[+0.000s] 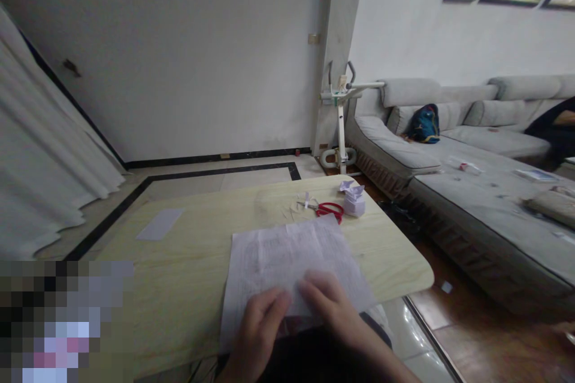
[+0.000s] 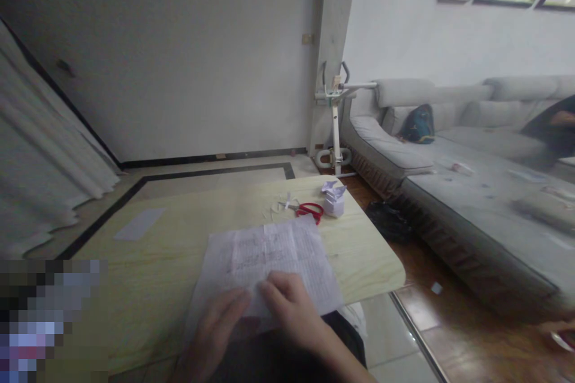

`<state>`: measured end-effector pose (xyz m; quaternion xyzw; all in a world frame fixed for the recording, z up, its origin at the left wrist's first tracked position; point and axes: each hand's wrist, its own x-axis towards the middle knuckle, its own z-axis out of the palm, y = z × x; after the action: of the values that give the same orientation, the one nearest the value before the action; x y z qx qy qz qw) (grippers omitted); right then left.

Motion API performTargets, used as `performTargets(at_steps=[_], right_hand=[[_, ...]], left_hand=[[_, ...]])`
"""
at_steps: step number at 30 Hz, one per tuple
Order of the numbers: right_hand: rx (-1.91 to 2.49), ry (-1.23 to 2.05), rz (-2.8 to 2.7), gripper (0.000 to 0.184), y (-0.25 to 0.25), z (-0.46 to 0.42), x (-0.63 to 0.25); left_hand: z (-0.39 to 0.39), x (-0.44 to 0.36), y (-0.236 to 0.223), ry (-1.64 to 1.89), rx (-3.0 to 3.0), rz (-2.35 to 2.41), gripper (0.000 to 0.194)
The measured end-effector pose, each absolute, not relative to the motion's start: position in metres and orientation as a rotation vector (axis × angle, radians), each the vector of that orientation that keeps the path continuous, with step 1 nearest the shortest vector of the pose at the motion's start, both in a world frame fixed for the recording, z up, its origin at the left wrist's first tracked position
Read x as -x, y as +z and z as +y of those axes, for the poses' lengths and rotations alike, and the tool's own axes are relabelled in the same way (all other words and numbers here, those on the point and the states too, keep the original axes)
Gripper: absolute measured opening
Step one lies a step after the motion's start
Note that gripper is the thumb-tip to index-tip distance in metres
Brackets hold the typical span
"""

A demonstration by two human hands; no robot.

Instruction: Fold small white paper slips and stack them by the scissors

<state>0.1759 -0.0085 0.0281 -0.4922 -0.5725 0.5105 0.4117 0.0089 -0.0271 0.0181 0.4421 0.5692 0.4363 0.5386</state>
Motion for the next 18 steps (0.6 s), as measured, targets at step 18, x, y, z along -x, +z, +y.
performTargets(at_steps=[18], right_hand=[[1.162, 1.491, -1.311, 0.048, 0.025, -0.006, -0.178]], left_hand=[[-0.021, -0.007, 0.029, 1.140, -1.065, 1.385, 0.026]])
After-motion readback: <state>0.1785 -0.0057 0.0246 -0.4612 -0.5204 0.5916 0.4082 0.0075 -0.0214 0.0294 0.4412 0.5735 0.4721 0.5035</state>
